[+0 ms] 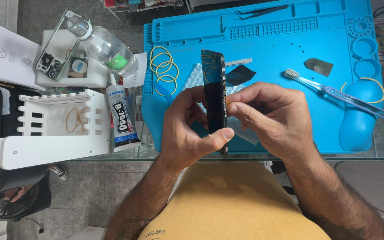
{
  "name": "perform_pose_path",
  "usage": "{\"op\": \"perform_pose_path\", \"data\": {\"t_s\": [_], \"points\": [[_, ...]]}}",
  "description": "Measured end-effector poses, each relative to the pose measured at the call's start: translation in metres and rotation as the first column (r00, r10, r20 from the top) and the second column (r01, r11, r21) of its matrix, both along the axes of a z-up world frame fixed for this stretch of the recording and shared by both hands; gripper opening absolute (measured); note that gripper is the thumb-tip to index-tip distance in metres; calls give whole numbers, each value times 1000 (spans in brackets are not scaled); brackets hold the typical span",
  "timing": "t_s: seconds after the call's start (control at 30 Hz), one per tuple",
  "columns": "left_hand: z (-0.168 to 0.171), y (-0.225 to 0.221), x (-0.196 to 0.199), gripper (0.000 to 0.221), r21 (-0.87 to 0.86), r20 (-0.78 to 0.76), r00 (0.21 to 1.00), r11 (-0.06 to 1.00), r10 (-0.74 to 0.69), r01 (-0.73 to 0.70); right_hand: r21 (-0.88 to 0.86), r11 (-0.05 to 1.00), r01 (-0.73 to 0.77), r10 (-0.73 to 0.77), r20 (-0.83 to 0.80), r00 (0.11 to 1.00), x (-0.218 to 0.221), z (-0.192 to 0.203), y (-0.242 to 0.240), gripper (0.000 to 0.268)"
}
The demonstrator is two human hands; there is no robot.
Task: The person holds a black smartphone and peels a protective film from the screen. They then flip the device to reveal the internal components, including the battery and circuit board, and continue to peel a film from the back of the phone.
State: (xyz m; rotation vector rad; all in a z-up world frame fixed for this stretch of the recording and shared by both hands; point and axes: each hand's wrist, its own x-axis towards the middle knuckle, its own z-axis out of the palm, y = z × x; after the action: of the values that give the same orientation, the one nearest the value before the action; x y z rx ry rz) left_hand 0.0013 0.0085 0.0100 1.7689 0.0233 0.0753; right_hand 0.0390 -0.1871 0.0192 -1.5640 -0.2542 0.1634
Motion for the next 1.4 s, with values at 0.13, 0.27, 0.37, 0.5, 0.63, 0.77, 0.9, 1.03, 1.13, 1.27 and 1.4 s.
{"op": "perform_pose_path", "data": {"t_s": [0.13, 0.27, 0.37, 0.5, 0.63, 0.77, 0.9, 1.03, 1.13, 1.27, 1.4], "points": [[2, -1, -1, 69, 17, 5, 1000, 1000, 11, -11, -3, 1000, -9, 9, 9, 1000, 0, -1, -1, 18], [2, -1, 0, 69, 54, 14, 1000, 998, 22, -23, -58, 998, -15, 19, 65, 998, -2, 5, -1, 11], [5, 0, -1, 70, 96, -4, 1000, 995, 14, -13, -234, 972, 0, 91, 379, 921, -6, 15, -4, 17], [5, 3, -2, 65, -2, 2, 1000, 1000, -27, 27, -339, 937, 79, 137, 568, 811, -11, 14, -7, 18], [9, 3, -2, 65, 31, -3, 1000, 1000, -5, 5, -282, 958, 50, 131, 586, 799, -18, 15, -10, 27], [15, 1, -3, 66, 139, -18, 999, 990, 39, -36, -259, 952, 162, 11, 558, 830, -25, 15, -6, 19], [9, 3, -4, 70, 169, 41, 999, 985, 33, -40, -144, 985, 94, -21, 443, 896, -24, 0, -9, 21], [12, 2, -6, 70, 163, 50, 997, 985, 55, -62, -139, 989, 45, 25, 465, 885, -21, 3, -5, 26], [12, 1, -5, 71, 165, 41, 997, 983, 70, -76, -147, 987, 63, 2, 410, 912, -25, 7, -2, 20], [10, 5, -4, 68, 158, 74, 997, 987, -10, -2, -333, 925, 184, 143, 753, 642, -15, 5, -9, 19], [11, 10, -1, 67, 150, 15, 991, 980, -133, 129, -328, 916, 233, 160, 829, 537, -9, 1, -23, 16]]}}
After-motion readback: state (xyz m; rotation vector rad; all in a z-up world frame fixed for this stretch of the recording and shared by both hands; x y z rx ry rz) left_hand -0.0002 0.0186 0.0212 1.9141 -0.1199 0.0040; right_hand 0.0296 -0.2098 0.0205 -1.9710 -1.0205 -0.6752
